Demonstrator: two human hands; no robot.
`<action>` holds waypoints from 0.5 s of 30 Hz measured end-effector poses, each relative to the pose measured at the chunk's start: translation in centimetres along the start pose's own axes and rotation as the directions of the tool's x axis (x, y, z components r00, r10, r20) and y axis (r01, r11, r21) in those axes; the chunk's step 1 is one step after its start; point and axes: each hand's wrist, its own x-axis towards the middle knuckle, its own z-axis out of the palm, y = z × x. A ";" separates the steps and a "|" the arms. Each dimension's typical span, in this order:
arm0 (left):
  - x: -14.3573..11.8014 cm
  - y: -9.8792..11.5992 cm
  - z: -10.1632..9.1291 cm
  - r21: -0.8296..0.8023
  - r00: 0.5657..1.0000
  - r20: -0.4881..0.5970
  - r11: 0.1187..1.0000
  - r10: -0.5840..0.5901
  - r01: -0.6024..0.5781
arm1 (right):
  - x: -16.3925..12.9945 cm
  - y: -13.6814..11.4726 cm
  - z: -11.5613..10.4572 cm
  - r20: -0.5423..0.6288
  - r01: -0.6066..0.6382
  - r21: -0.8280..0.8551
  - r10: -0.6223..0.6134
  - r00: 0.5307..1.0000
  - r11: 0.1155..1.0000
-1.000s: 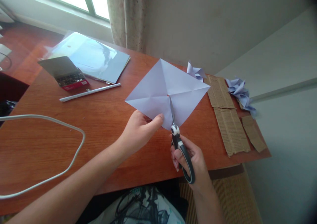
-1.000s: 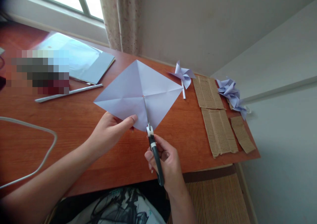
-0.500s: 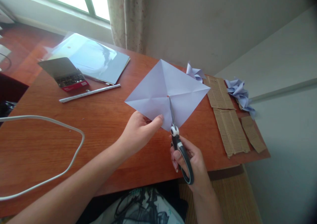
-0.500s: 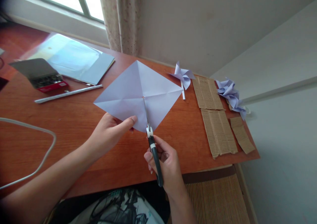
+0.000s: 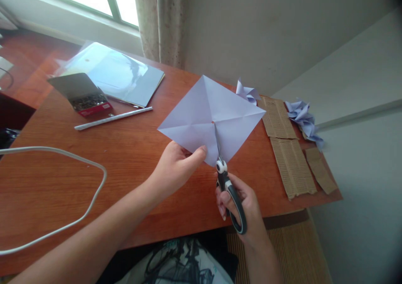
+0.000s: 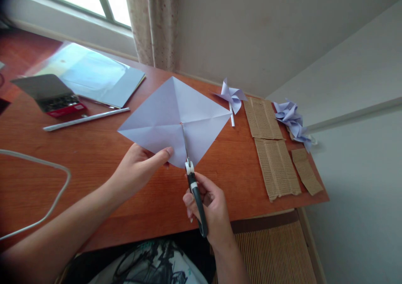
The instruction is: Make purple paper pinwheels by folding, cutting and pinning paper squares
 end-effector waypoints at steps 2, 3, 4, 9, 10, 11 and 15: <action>0.0 0.0 0.0 0.017 1.000 -0.001 1.000 -0.005 0.005 | -0.1 0.0 -0.1 0.009 0.007 -0.001 -0.007 1.000 1.000; 0.0 0.0 0.0 0.029 1.000 -0.001 1.000 -0.009 0.009 | -0.1 0.1 -0.1 0.015 0.009 -0.004 -0.009 1.000 1.000; 0.0 0.0 0.0 0.040 1.000 -0.004 0.999 -0.012 0.012 | -0.2 0.1 -0.2 0.021 0.013 -0.008 -0.013 1.000 1.000; -0.1 0.1 -0.2 0.057 0.999 -0.036 0.998 -0.009 0.011 | -0.1 0.1 -0.2 0.096 0.060 0.000 -0.060 0.994 0.998; -0.1 0.1 -0.2 0.053 0.999 -0.045 0.999 -0.010 0.012 | -0.1 0.1 -0.2 0.112 0.063 -0.001 -0.063 0.992 0.998; -0.1 0.2 -0.3 0.049 0.999 -0.053 0.999 -0.011 0.013 | -0.1 0.1 -0.3 0.129 0.061 -0.006 -0.059 0.990 0.998; 0.1 0.5 -0.4 0.060 0.995 -0.100 0.998 -0.007 0.014 | -0.8 0.5 -1.3 0.179 -0.012 -0.045 0.020 0.984 0.999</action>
